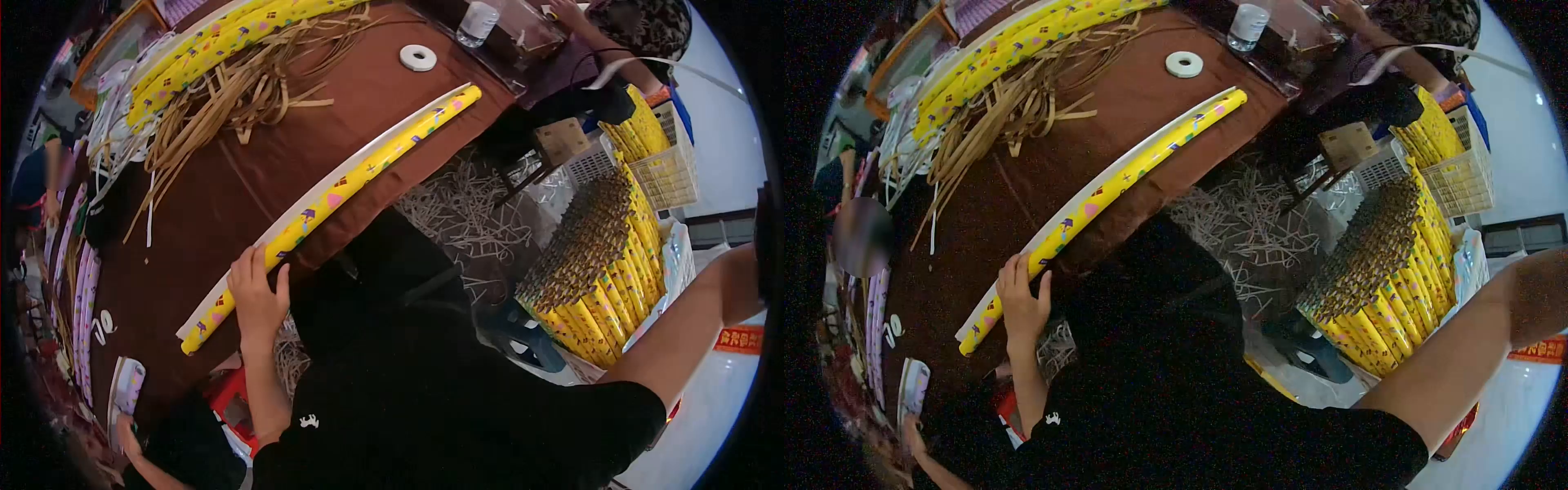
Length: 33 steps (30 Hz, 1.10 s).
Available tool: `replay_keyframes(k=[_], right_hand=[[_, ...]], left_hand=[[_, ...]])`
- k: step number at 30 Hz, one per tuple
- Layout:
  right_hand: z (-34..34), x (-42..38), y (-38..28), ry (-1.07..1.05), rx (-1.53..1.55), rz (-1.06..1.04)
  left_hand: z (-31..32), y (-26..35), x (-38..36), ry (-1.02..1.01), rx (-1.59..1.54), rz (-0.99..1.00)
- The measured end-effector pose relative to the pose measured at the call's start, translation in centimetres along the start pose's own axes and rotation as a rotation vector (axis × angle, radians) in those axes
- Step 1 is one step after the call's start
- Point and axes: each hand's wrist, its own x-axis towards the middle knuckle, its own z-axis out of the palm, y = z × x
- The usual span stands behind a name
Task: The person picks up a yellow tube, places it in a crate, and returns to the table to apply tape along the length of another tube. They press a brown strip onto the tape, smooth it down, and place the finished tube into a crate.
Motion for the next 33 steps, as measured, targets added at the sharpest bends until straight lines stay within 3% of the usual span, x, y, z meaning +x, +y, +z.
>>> replay_keyframes(k=[10,12,13,15,16,18,20,26,33], right_hand=[[-10.6,-7.6,3.2,0.156,-0.331,0.144],[-1.9,-4.3,0.6,-0.036,-0.751,0.368],[2.1,-2.9,4.0,0.071,-0.596,0.116],[9.1,-0.4,7.4,-0.051,-0.06,0.078],[12.3,0.5,8.1,-0.027,-0.092,0.093],[16.9,1.3,8.1,0.004,0.174,0.434],[20.2,2.0,9.5,0.162,0.053,0.39],[23.9,2.8,12.9,0.429,0.261,0.51],[23.5,2.0,13.1,0.477,0.534,0.493]], left_hand=[[-0.1,0.2,0.0,-0.026,-0.02,-0.04],[-0.1,0.2,0.0,-0.022,-0.02,-0.051],[-0.4,0.7,0.2,-0.039,-0.047,-0.094],[-0.1,0.3,0.0,-0.05,-0.057,-0.118],[0.0,0.2,0.0,-0.045,-0.055,-0.113],[0.0,0.3,-0.1,-0.076,-0.065,-0.141],[-0.1,0.2,0.0,-0.094,-0.039,-0.113],[0.8,0.2,-0.9,-0.046,0.06,-0.052],[1.1,0.5,-1.3,-0.028,0.074,-0.04]])
